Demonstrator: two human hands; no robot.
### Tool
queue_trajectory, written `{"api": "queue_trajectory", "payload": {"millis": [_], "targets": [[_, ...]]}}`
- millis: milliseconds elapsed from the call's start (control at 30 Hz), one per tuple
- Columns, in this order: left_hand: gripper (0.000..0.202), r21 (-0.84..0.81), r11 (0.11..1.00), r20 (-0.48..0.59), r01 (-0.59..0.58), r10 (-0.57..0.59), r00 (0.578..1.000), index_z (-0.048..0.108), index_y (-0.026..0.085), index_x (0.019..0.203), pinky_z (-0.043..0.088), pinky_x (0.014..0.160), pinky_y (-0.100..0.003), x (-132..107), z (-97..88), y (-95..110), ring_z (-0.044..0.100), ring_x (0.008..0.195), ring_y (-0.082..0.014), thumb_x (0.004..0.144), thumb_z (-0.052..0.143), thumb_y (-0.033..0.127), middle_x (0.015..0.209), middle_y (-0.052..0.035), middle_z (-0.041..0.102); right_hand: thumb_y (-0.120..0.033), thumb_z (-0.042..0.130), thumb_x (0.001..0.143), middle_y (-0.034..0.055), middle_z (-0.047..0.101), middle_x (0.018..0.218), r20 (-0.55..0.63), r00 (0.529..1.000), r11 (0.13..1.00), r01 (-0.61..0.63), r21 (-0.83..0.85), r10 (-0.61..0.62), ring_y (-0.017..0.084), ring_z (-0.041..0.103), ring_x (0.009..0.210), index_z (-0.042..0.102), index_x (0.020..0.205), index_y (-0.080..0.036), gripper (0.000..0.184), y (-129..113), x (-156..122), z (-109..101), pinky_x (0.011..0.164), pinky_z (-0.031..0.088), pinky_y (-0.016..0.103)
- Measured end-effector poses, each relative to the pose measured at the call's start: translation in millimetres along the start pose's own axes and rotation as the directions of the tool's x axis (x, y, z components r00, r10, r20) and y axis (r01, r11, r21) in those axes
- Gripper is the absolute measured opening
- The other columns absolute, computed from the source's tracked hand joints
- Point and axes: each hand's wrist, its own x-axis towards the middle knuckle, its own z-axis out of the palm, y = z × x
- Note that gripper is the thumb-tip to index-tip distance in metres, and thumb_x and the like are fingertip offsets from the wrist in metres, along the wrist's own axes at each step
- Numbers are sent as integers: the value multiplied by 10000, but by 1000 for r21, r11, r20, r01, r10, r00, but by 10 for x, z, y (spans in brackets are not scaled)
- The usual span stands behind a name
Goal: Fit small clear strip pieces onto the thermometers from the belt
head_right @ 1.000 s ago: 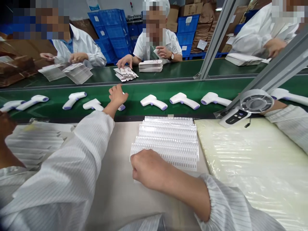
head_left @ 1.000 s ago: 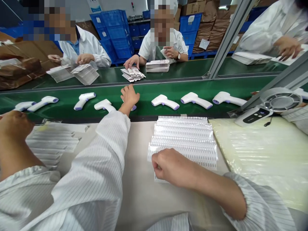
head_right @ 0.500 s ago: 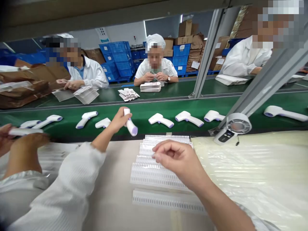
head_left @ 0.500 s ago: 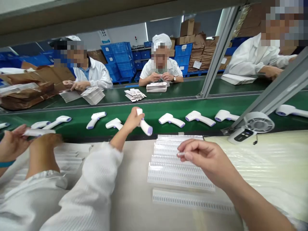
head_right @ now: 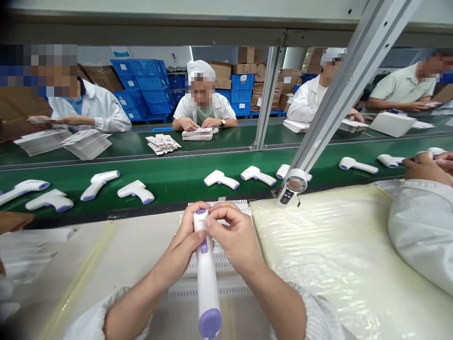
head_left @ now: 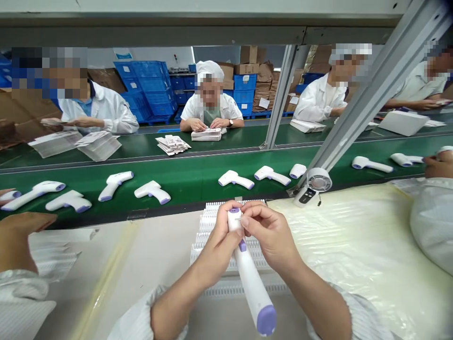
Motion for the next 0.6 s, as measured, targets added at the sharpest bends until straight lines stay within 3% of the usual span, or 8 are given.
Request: {"api": "queue_trajectory", "payload": {"millis": [133,333,600], "targets": [[405,3,1000,-28,31,-30,999,537,323,1265,487,903,-380,-38,4,-85,567,1101,-275,874,568,423,1236,-61,560,-252,784,727,50,667,925,-15,1000,1000,16,-20,-16,219,649,897,747,683,-248,58,-48,-5,21,644,546,291],[412,40,997,-26,63,-62,998,520,350,1322,489,892,-392,-59,2,-130,575,1099,-287,943,519,513,1269,-60,556,-224,763,737,47,680,900,-30,998,997,59,-53,-61,217,654,894,734,689,-248,61,-74,-7,14,669,555,302],[410,113,993,-11,39,-38,999,504,289,1279,478,903,-386,-42,60,1,553,1118,-279,1009,427,588,1252,-75,563,-230,769,754,39,673,870,-52,993,993,103,-60,-106,204,647,861,713,688,-235,86,-77,-20,24,650,548,290]]}}
